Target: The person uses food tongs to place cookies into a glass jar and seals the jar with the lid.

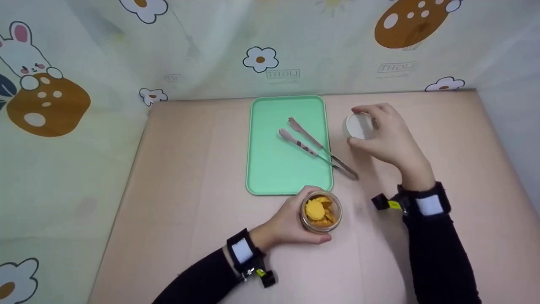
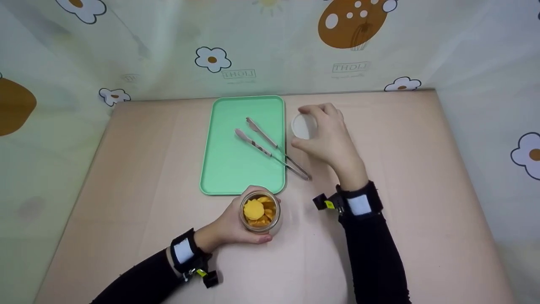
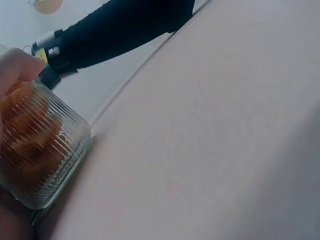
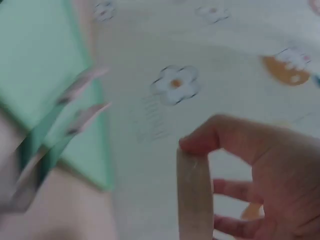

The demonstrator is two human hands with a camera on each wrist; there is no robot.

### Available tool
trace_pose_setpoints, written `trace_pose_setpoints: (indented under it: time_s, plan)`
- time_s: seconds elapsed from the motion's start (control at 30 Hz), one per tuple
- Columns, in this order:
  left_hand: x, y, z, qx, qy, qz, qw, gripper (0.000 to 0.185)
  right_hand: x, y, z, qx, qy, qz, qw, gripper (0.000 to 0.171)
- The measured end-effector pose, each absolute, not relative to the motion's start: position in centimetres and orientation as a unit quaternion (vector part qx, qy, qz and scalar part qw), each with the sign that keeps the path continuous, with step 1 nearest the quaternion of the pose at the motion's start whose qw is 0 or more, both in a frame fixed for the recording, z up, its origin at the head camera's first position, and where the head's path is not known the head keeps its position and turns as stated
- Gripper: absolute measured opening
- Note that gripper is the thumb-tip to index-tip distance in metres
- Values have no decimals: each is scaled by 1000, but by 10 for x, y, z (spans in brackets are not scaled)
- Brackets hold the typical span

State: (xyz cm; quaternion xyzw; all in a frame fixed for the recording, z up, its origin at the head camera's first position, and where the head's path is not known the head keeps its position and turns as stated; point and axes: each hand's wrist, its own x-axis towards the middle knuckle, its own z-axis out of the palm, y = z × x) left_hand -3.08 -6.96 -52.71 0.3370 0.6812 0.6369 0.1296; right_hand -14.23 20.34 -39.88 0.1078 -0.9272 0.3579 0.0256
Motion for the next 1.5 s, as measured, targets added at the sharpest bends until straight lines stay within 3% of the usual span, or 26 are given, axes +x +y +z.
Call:
trace_pose_setpoints:
  time_s: [0.13,0.23,0.53,0.7,0.93,1.27,1.5]
  plan:
    - [-31,-70,-527,342,682,635,123,91,-116,193,-372,220,-891,388,83,67]
    - [-32,-70,-527,349,681,633,117,89,-96,186,-357,288,-869,393,90,70]
    - [-33,-71,-528,361,679,629,116,97,-48,171,-336,437,-835,333,8,76]
    - [-31,-70,-519,369,676,631,88,102,-35,161,-342,491,-819,297,-23,72]
    - [-25,-71,-495,365,670,641,84,97,-31,151,-365,499,-822,269,-50,67]
    - [-33,-67,-531,375,673,633,76,99,-30,150,-377,479,-831,278,-42,65]
    - [-32,-69,-531,359,694,618,89,92,-13,137,-384,367,-897,244,39,64]
